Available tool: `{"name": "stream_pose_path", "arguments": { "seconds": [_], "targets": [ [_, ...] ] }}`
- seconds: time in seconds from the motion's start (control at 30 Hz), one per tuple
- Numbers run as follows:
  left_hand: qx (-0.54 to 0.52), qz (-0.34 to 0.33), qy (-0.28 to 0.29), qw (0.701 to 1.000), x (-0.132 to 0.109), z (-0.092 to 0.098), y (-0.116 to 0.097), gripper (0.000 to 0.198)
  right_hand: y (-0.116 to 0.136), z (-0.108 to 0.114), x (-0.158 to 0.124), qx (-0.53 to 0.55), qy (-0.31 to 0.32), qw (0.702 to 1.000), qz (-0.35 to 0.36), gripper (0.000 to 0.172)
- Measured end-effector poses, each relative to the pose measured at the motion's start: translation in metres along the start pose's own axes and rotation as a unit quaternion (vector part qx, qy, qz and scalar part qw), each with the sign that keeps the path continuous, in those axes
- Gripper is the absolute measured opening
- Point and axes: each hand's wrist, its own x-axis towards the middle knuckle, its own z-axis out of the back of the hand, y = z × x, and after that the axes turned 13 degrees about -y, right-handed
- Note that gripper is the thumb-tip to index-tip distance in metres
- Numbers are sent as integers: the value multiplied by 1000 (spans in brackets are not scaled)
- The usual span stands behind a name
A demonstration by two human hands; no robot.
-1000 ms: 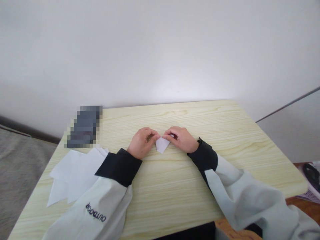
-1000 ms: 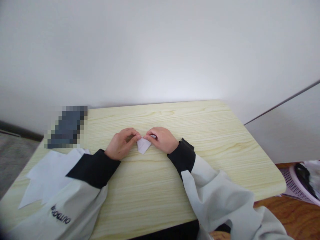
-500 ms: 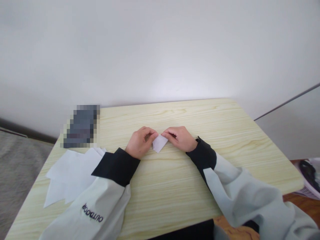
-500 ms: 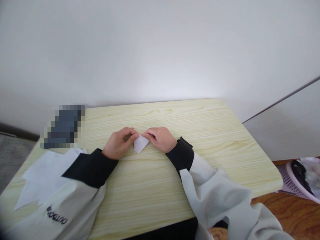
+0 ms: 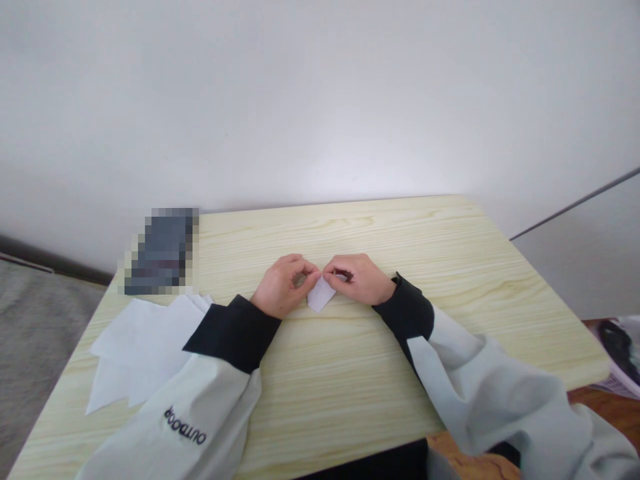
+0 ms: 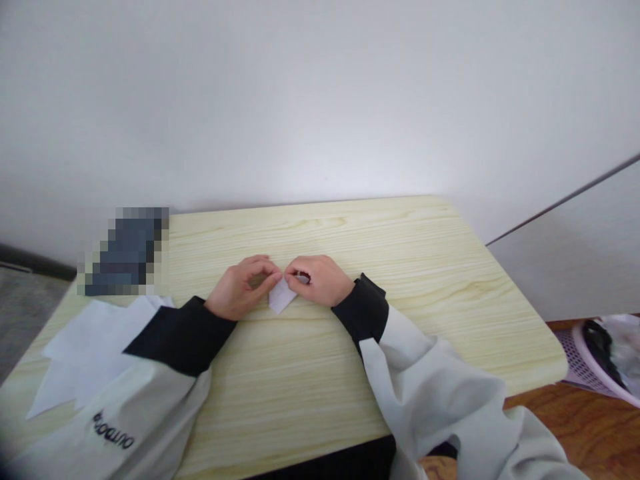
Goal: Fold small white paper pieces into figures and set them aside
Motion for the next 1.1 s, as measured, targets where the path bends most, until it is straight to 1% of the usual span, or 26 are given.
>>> {"name": "stream_pose_path", "arguments": {
  "seconds": [0.13,0.3,0.43,0.5,0.57,0.67,0.8,1.1],
  "targets": [
    [-16,24,2,1000,0,2,-1,22,-4,4,1,22,19,1000,-11,13],
    [-29,60,-4,998,0,4,0,24,-10,9,1,39,47,998,-15,21],
    [-29,91,0,995,-1,3,4,28,-9,11,0,82,50,994,-48,26],
    [-29,96,-3,995,0,2,4,29,-7,10,1,96,54,992,-64,22],
    [-40,95,-11,995,0,1,3,29,-5,9,1,77,35,994,-63,17],
    [-58,99,-19,993,0,2,3,29,-4,7,1,40,12,998,-51,16],
    [-79,110,-7,991,0,5,7,29,-6,7,0,42,0,997,-67,17],
    [-68,101,14,992,2,4,2,27,-6,8,0,45,7,998,-51,17]
  ]
}}
